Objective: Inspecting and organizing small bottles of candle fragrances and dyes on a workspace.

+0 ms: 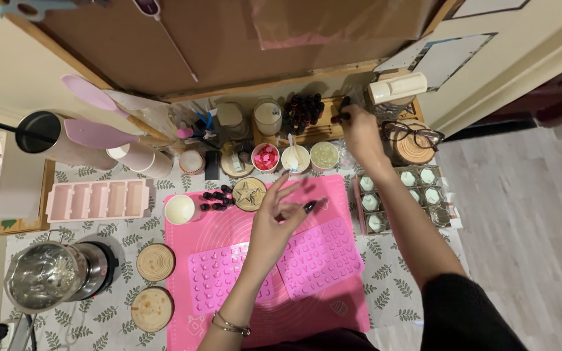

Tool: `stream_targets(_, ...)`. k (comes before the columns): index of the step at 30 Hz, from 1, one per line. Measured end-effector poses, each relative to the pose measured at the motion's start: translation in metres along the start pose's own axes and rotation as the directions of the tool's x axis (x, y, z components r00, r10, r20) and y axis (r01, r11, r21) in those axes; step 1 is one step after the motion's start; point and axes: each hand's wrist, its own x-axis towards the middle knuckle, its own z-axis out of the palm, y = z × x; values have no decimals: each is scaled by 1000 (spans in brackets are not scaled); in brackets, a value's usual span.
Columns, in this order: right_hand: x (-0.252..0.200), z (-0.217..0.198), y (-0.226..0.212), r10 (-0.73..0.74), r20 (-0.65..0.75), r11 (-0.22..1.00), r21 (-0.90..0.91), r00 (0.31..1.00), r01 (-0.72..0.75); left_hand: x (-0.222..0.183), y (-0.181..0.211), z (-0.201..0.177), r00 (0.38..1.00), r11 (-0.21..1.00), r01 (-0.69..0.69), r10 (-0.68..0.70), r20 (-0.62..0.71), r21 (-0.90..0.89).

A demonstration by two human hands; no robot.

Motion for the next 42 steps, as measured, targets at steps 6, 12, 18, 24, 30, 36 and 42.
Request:
stream_targets(6, 58, 47, 29, -104, 41, 964, -241, 994, 111, -2, -9, -8, 994, 994, 101, -99, -54, 37)
stream_targets(12, 85, 74, 58, -182, 165, 943, -251, 969, 219, 15, -10, -25, 989, 994, 110, -109, -95, 7)
stream_targets(18, 87, 69, 58, -122, 186, 964, -213, 975, 161, 27, -12, -40, 995, 996, 81, -80, -67, 23)
stream_targets(24, 72, 38, 10, -74, -3, 902, -427, 997, 65, 33, -21, -42, 991, 994, 82, -90, -104, -78)
stream_targets(30, 81, 76, 88, 80, 15, 722, -690, 997, -48, 34, -30, -35, 985, 979, 117, -136, -106, -168)
stream_targets(36, 62, 57, 49, -1, -54, 771, -636, 999, -34, 32, -27, -37, 988, 979, 102, -121, -101, -177)
stream_targets(42, -17, -43, -102, 168, 45, 986, 0, 985, -168, 28, -9, -37, 988, 973, 49, -80, -132, -227)
